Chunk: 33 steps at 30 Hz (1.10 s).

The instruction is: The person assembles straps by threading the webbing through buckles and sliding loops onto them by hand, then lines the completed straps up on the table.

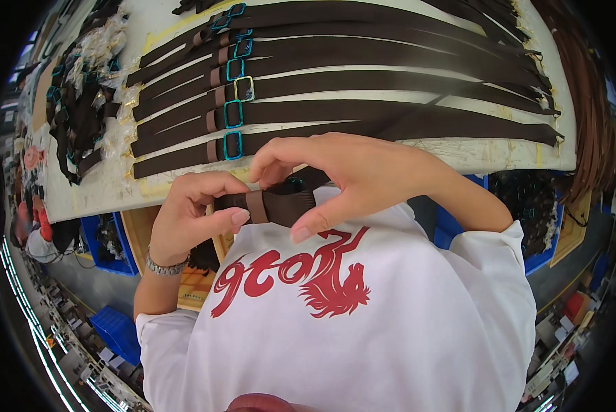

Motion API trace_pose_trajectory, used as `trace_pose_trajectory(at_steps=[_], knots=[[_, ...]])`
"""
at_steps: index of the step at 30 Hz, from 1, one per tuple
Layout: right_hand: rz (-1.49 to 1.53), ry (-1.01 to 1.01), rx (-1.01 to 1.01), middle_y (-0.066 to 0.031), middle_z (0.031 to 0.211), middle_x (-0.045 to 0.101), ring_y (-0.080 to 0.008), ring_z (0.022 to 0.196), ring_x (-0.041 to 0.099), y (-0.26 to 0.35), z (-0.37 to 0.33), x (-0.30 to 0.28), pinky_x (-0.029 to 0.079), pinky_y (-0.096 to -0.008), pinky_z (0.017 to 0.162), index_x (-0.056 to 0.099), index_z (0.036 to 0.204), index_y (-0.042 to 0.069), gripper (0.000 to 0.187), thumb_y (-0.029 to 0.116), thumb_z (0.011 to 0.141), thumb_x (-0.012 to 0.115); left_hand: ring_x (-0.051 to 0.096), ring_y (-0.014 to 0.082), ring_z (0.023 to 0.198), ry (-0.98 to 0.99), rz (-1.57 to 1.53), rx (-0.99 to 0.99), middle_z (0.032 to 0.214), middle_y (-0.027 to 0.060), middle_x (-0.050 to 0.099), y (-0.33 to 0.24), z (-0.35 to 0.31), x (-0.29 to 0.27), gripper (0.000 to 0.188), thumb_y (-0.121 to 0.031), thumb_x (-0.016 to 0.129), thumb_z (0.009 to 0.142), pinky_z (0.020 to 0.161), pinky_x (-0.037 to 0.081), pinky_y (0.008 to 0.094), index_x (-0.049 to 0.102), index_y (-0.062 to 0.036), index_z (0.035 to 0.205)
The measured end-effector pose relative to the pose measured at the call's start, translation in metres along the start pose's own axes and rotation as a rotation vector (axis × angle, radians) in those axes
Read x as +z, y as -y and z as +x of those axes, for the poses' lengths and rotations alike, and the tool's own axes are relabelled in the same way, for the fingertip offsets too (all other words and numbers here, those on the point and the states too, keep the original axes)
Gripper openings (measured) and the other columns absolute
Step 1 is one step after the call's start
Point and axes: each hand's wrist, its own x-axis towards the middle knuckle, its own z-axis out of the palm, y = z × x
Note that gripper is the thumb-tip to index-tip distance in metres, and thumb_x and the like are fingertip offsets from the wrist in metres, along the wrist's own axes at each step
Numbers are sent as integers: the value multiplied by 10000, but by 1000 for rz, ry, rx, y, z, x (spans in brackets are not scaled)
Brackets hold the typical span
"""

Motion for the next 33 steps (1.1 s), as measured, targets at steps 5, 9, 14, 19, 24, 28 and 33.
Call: trace_pose_trajectory(at_steps=[5,9,14,19,24,28,33], knots=[[-134,321,-19,-85,961,776,-200,829,671,-3,14,-15,528,-349,767,752,1211,35,468,398,938,864,715,117,869,40,-261,-12,1031,84,749,11,-5,-11,213,-31,760,987,805,573,270,741,89,1162],[188,346,252,-17,713,721,-72,666,664,23,22,-4,493,-263,615,744,908,-13,276,185,1088,675,737,195,1091,237,-195,145,1208,150,769,30,-1,-26,274,11,676,1005,1005,571,340,712,108,1259],[439,321,584,5,711,698,-38,575,563,36,15,10,408,-232,509,751,958,11,297,234,1121,642,728,324,1195,-112,159,282,1260,211,759,-30,-15,-22,365,-177,609,1075,1046,547,446,681,70,1334],[465,120,682,42,629,580,-29,501,422,40,13,18,312,-250,457,761,946,26,284,251,1084,655,717,409,986,-41,927,563,1073,184,732,-43,-9,25,649,-412,873,811,966,570,489,676,3,1269],[608,20,677,39,679,595,-17,541,444,32,-4,28,314,-224,468,736,987,-8,276,220,1123,659,726,365,913,23,941,586,1034,160,738,-35,1,24,593,-387,896,806,955,587,483,669,10,1182],[521,72,564,32,703,605,-25,601,476,28,-15,35,352,-249,509,724,947,8,310,245,1128,642,750,341,922,19,915,622,1039,148,759,-22,-2,28,536,-345,918,812,985,600,490,680,14,1132],[384,142,565,31,774,634,-25,651,535,40,-18,25,418,-244,546,725,977,-3,298,244,1127,653,772,322,973,-24,964,682,1010,132,773,-21,-11,28,457,-309,930,795,1033,597,525,682,-10,1036]])
